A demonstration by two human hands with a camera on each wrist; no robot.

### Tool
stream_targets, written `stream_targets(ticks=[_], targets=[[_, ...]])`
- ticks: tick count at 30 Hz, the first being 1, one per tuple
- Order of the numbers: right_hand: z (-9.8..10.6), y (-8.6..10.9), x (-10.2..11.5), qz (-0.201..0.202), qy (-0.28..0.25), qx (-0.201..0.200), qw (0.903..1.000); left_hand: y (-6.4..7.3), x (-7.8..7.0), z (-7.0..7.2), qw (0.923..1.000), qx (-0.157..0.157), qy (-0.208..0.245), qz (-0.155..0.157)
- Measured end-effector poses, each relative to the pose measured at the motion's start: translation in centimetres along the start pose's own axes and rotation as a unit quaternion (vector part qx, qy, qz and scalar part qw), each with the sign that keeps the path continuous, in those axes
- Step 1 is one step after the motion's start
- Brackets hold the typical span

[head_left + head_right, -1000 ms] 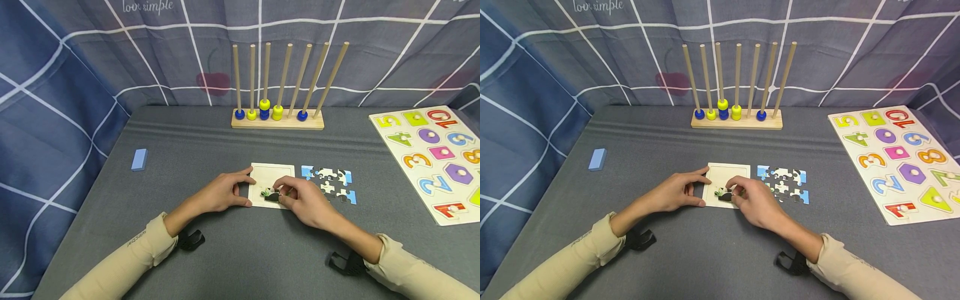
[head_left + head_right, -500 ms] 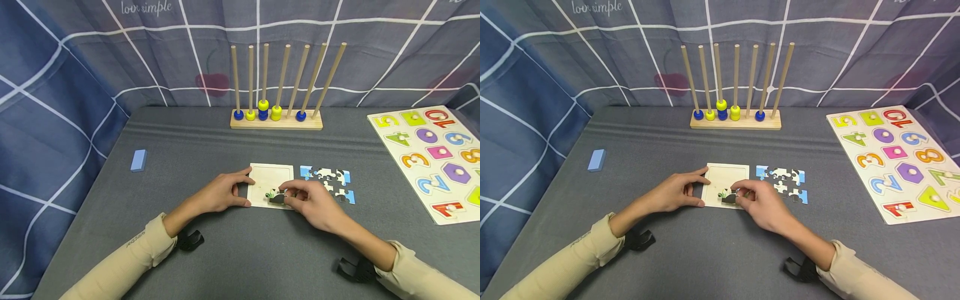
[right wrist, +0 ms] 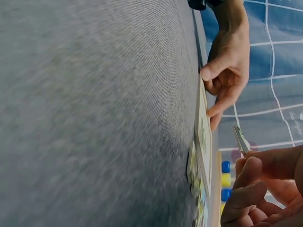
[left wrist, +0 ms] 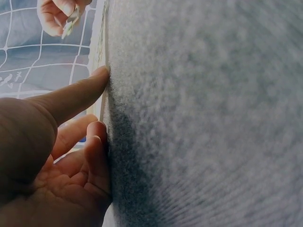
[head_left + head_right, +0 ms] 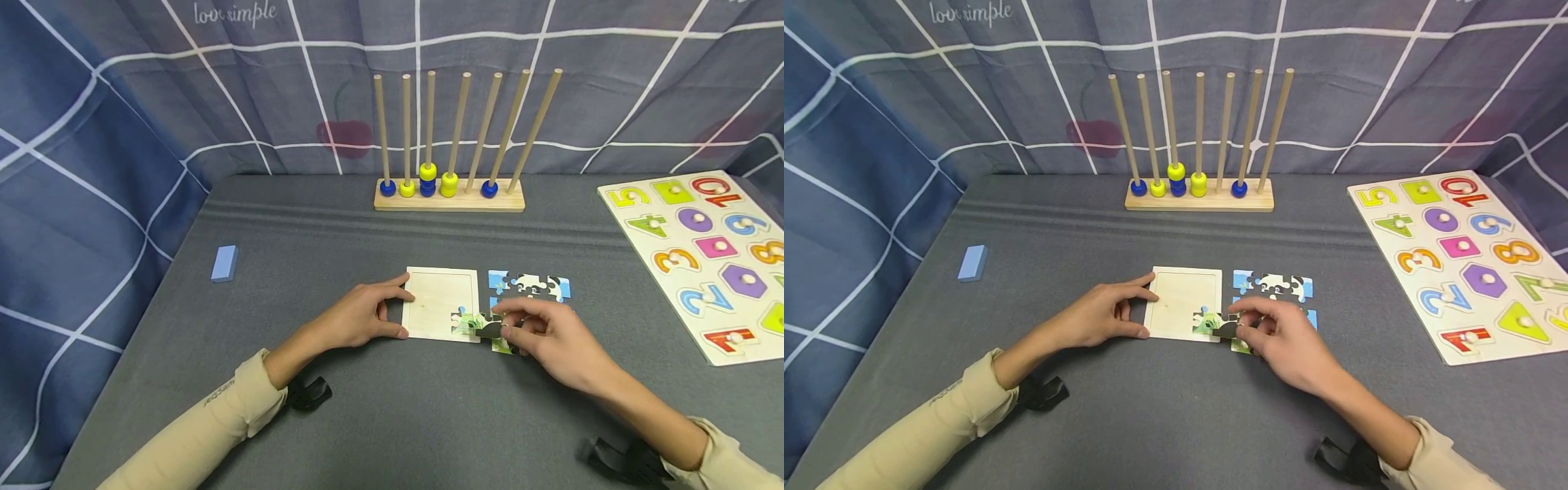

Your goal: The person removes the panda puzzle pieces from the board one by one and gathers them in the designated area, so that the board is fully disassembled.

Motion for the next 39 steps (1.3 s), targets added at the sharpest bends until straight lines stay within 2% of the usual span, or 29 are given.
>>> stream_targets(ticks=[3, 7, 15, 30, 39], targets=[[0.7, 0.6, -0.3, 0.005, 0.003, -0.013, 0.9999, 0.0, 0.0, 0.0, 1.0, 0.0, 0.001, 0.0], [1.6, 1.4, -1.1, -0.007, 0.016, -0.025, 0.9995, 0.0, 0.0, 0.0, 1.0, -0.001, 0.002, -0.003], [3.0, 2.6, -2.8, -0.024, 0.035, -0.031, 0.9986, 0.0, 0.0, 0.0, 1.0, 0.0, 0.001, -0.001], [3.5, 3.4, -4.1, -0.025, 0.08, -0.041, 0.9957, -0.1, 0.2, -0.1, 1.0, 0.004, 0.006, 0.007], [3.5, 3.4, -4.0, -0.012, 0.139, -0.057, 0.9886, -0.1, 0.1, -0.1, 1.0, 0.002, 0.005, 0.005]])
Point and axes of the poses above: each hand's wrist, its own y-axis away from the middle knuckle, its own z-axis out of the back of the hand, x = y × z, the point moved 9 cm from there along -y, towards the middle knuckle, and after that the axes turned 4 degrees about -z, right-handed, at the moved point
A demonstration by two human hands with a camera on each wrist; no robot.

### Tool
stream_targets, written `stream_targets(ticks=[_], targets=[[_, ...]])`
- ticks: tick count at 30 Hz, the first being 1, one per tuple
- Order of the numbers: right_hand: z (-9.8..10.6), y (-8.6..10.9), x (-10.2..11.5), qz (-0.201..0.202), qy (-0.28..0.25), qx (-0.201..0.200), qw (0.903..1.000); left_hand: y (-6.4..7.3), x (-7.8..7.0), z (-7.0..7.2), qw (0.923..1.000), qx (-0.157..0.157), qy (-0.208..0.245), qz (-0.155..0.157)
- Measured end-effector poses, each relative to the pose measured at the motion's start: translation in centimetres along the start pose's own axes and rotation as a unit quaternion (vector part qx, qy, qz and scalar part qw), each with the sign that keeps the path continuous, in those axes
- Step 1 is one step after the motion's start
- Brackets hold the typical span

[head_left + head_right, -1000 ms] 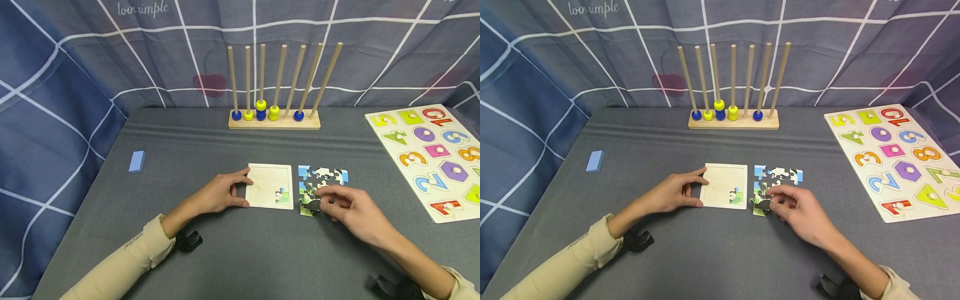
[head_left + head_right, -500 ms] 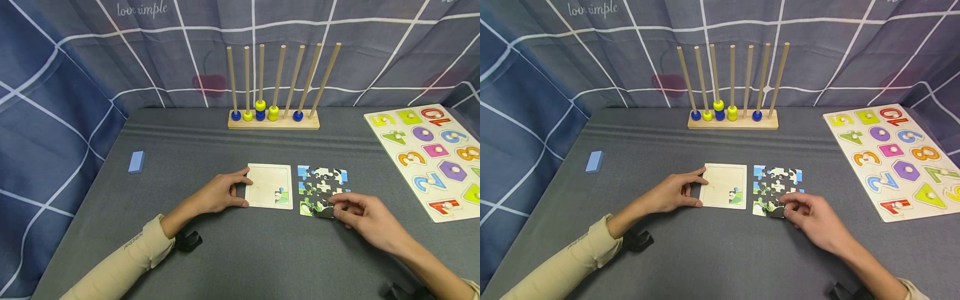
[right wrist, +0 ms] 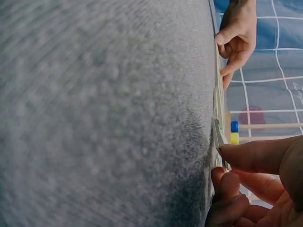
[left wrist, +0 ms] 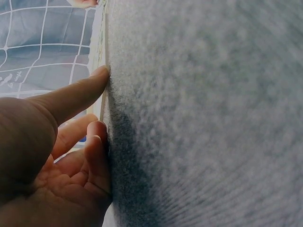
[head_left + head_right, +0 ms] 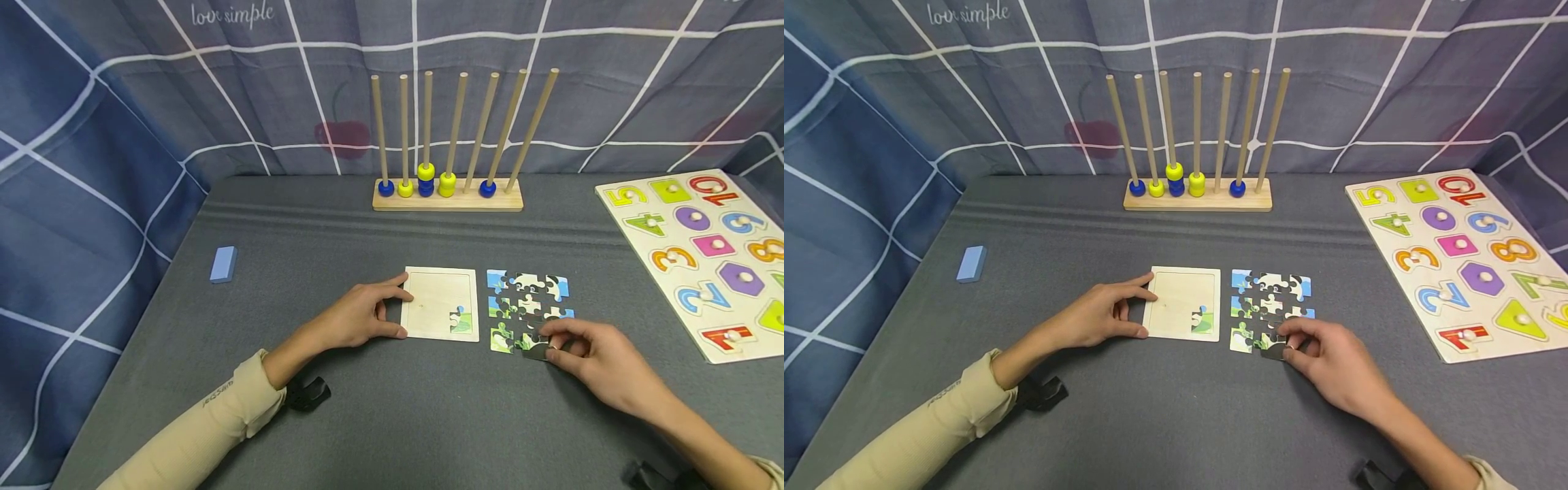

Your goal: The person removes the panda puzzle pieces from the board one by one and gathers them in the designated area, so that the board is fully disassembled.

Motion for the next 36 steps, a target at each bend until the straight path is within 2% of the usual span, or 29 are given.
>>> stream_targets(ticks=[17, 30, 36], targets=[[0.0, -0.1, 0.1, 0.001, 0.055, -0.023, 0.9982, 0.0, -0.3, 0.1, 0.9999, -0.005, -0.004, -0.01], [0.2, -0.1, 0.4, 0.018, 0.033, -0.039, 0.9985, 0.0, -0.1, 0.1, 0.9997, -0.009, -0.02, 0.002], [0.2, -0.2, 1.1, 0.03, 0.002, -0.041, 0.9987, -0.2, -0.2, 0.0, 0.9998, -0.007, -0.019, -0.005]])
Point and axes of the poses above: each hand's wrist, its own y-axis away from the middle knuckle, its own z-axis out of the back of the hand, x = y × z, the point moved 9 cm from there along -y, towards the middle knuckle, and after that the axes turned 4 degrees about -z, right-handed, at the moved point
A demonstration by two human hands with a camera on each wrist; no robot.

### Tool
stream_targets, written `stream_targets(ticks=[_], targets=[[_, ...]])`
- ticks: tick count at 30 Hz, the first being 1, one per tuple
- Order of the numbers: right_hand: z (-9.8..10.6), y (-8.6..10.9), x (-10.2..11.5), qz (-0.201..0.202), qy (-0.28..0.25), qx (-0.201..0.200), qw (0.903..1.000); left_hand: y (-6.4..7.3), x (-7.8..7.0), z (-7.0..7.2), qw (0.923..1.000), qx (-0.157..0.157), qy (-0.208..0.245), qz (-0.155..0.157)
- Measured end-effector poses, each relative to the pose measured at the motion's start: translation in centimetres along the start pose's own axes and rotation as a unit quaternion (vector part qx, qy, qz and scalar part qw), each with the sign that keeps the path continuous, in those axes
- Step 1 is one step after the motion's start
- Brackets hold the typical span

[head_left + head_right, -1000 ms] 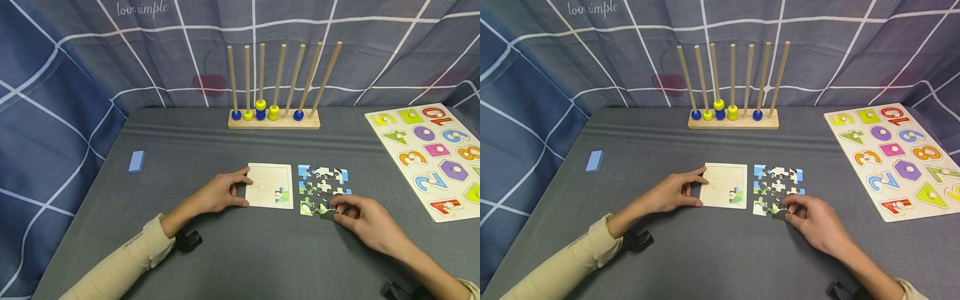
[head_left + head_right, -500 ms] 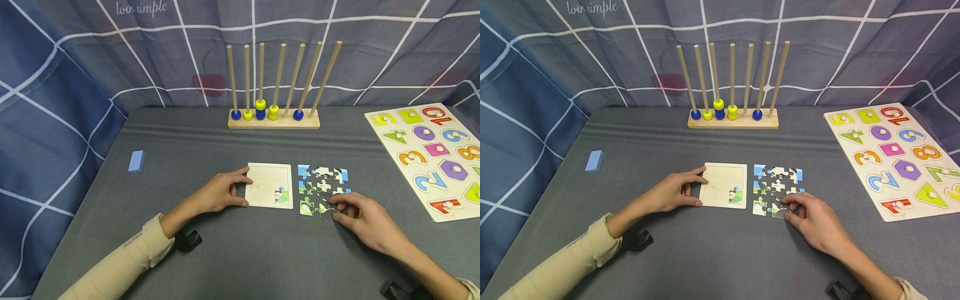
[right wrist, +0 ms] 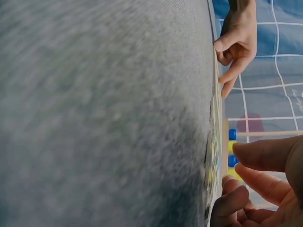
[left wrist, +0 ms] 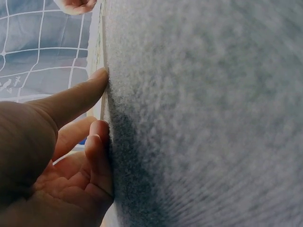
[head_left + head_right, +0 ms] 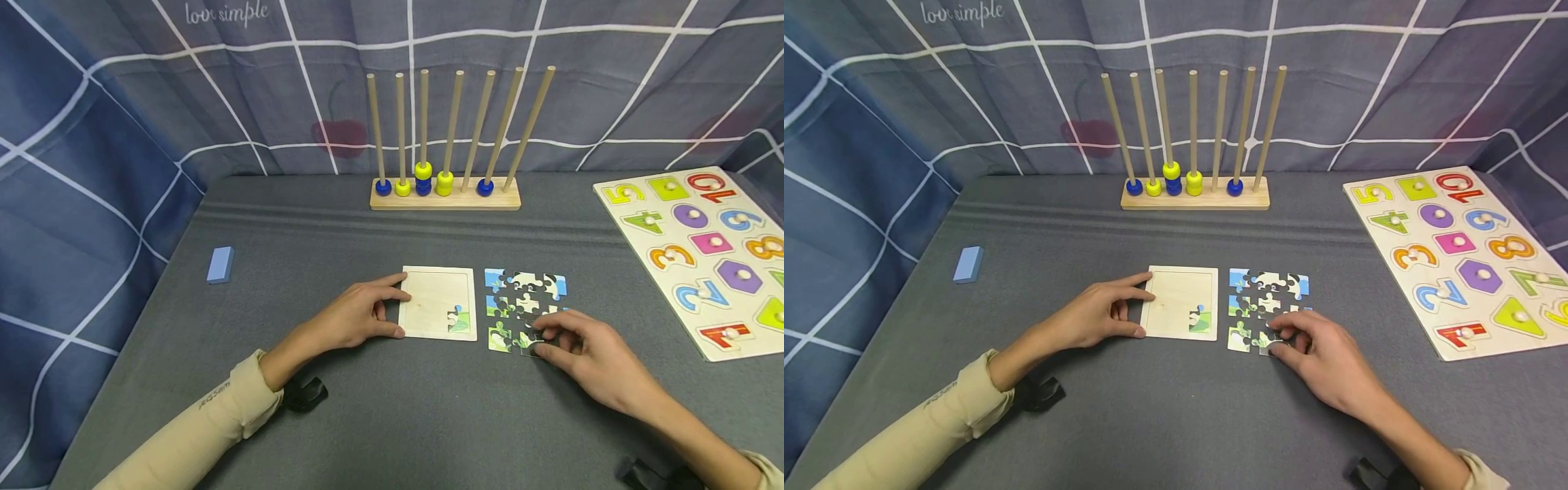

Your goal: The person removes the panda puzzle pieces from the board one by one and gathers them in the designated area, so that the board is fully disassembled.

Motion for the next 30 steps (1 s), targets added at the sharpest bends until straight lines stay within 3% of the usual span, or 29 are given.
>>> stream_targets(ticks=[14, 25, 30], targets=[[-2.7, -1.4, 3.3, 0.032, -0.066, 0.055, 0.9958, -0.1, 0.1, -0.1, 0.9998, 0.015, 0.014, 0.004], [-5.4, -3.4, 5.2, 0.035, -0.075, 0.095, 0.9921, 0.0, 0.2, 0.0, 0.9997, 0.019, 0.013, 0.011], [-6.4, -4.6, 5.5, 0.032, -0.043, 0.111, 0.9923, -0.1, 0.2, 0.0, 0.9997, 0.021, 0.01, 0.008]])
Point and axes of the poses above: each hand's wrist, its own y-axis away from the middle knuckle, its own z-axis out of the back of the hand, x = y × z, the point moved 9 cm from there along -y, towards the middle knuckle, and after that the axes turned 4 degrees about -z, right-handed, at the moved point
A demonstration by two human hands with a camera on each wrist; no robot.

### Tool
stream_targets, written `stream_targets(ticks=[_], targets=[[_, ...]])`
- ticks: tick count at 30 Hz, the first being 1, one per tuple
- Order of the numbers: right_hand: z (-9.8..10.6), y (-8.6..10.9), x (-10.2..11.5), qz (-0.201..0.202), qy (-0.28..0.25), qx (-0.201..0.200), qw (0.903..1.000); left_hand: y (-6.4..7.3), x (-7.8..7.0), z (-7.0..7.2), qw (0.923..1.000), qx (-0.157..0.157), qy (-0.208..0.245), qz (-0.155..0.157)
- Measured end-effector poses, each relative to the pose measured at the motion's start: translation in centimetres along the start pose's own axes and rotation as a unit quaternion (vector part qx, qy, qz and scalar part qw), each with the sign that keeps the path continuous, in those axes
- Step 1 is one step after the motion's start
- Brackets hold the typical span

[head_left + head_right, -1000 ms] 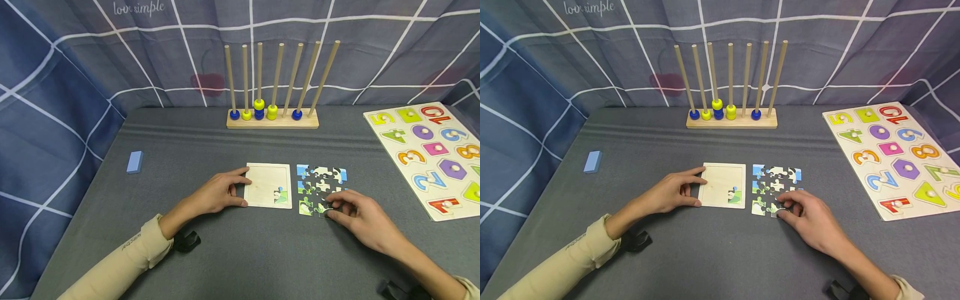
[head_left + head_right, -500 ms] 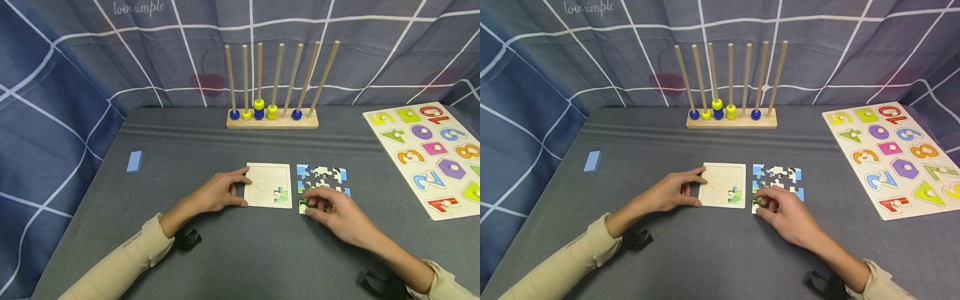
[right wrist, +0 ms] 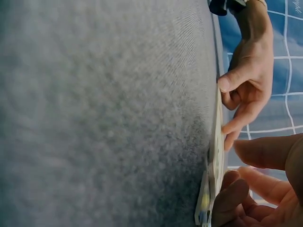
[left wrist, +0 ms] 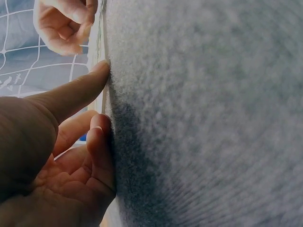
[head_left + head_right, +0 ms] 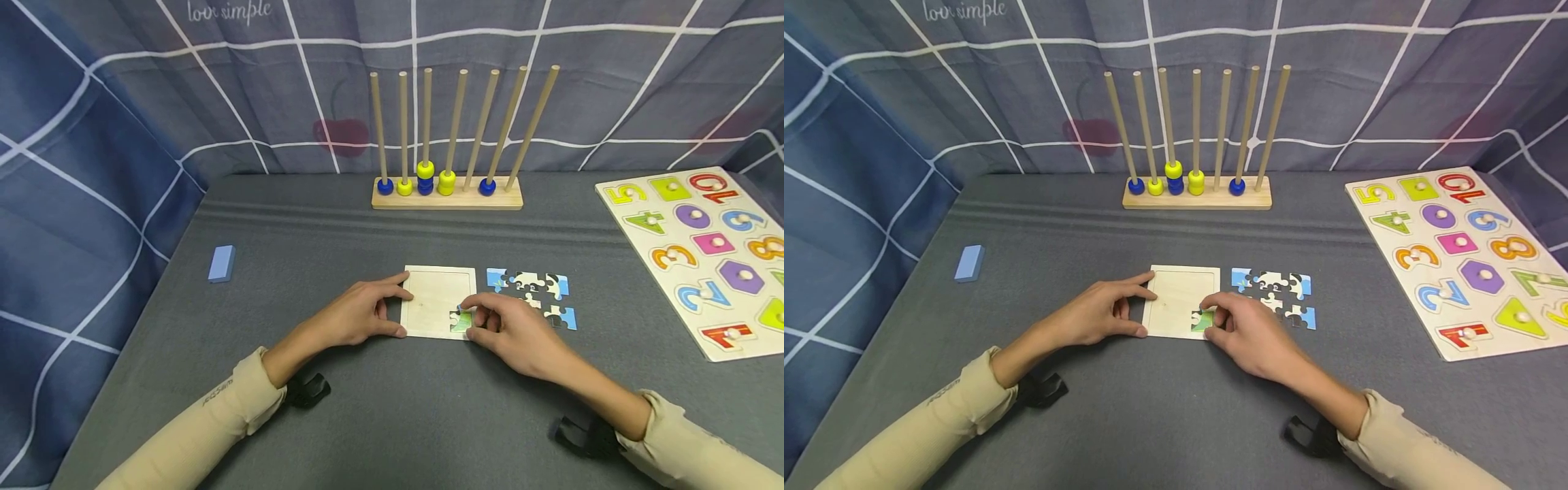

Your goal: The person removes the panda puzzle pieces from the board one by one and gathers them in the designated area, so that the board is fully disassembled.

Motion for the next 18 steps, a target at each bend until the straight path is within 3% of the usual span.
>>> stream_targets(ticks=[18], targets=[[-0.7, -1.7, 0.7, -0.006, 0.084, 0.03, 0.996, 0.0, -0.1, 0.0, 1.0, -0.001, 0.003, -0.008]])
Point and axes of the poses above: each hand's wrist, its own y-axis away from the middle knuckle, its own z-axis out of the back of the hand, x = y × z, the point moved 9 cm from there along -y, towards the middle knuckle, and after that the axes turned 4 degrees about -z, right-handed, at the moved point
